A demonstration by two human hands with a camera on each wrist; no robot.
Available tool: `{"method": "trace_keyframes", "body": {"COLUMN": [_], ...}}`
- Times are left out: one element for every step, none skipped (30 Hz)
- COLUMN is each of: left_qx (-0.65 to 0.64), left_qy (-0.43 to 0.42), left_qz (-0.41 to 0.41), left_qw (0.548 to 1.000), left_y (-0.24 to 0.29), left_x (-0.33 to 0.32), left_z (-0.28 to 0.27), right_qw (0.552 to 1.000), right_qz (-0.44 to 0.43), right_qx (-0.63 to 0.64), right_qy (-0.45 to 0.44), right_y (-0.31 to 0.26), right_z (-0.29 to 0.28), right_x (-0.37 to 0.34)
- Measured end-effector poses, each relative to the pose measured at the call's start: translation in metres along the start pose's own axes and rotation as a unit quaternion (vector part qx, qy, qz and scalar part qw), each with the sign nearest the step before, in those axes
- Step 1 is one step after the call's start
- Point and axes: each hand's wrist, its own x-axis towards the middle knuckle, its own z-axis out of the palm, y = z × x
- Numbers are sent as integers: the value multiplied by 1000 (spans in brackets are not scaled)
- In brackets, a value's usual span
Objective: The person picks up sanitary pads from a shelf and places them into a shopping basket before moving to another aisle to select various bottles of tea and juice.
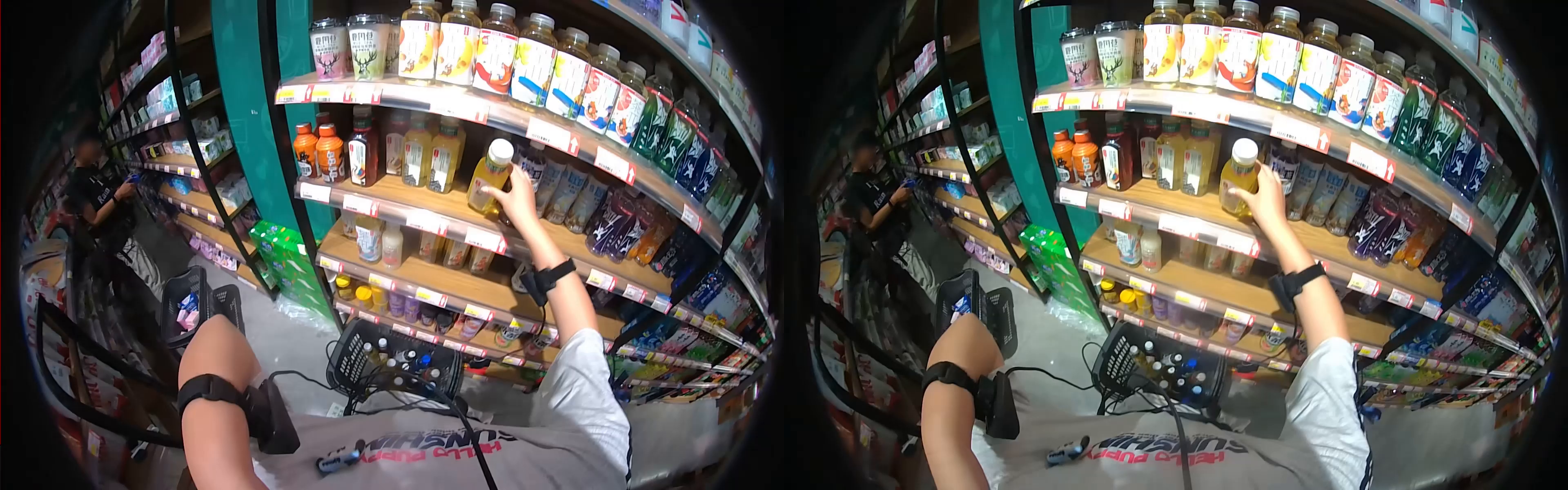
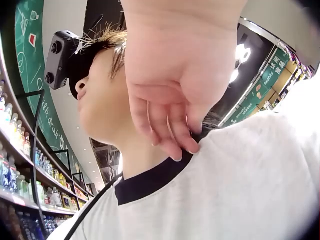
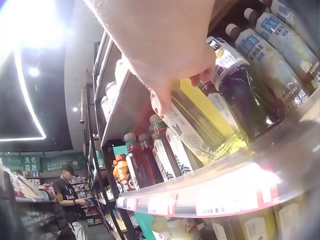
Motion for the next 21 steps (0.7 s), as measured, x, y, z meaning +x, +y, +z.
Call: {"method": "trace_keyframes", "body": {"left_qx": [3,7,10,9,8,7,8,12,15,16,22,25,29,28,-5,-186,-355,-409,-478,-442,-463], "left_qy": [-3,-7,-11,-15,-18,-19,-25,-32,-39,-45,-54,-64,-79,-90,-76,102,296,205,234,281,298], "left_qz": [1,2,3,3,3,4,4,7,10,14,18,20,22,16,-3,-78,-79,-217,-348,-376,-456], "left_qw": [1000,1000,1000,1000,1000,1000,1000,999,999,999,998,997,996,995,997,974,883,862,772,765,699], "left_y": [-2,-3,-4,-6,-9,-11,-13,-15,-16,-18,-19,-20,-21,-24,-29,-58,-87,-107,-125,-148,-171], "left_x": [-3,-5,-6,-7,-8,-8,-9,-9,-9,-9,-10,-10,-10,-9,-9,-13,-17,-24,-31,-48,-69], "left_z": [1,3,3,3,4,4,5,6,8,9,12,17,22,29,37,54,72,80,104,125,152], "right_qw": [999,994,988,987,986,983,980,976,987,987,988,990,992,998,997,995,994,995,995,994,992], "right_qz": [11,71,118,121,125,150,173,196,143,137,130,115,100,56,64,73,83,59,76,94,108], "right_qx": [32,72,85,88,92,79,65,49,17,13,8,8,8,-32,-43,-54,-65,-79,-57,-35,-14], "right_qy": [-4,-31,-52,-53,-53,-64,-72,-79,-73,-77,-80,-76,-73,-26,-28,-30,-31,-15,-30,-46,-62], "right_y": [2,-2,-10,-14,-16,-17,-18,-16,-7,-4,-3,-2,-2,3,1,-4,-5,1,0,-4,-6], "right_z": [3,3,0,-1,-1,-1,-1,-2,3,4,4,5,7,13,12,10,8,10,7,1,-2], "right_x": [-3,-3,-3,-3,-4,-5,-3,0,0,-1,0,0,0,-2,-2,-2,0,2,3,6,8]}}
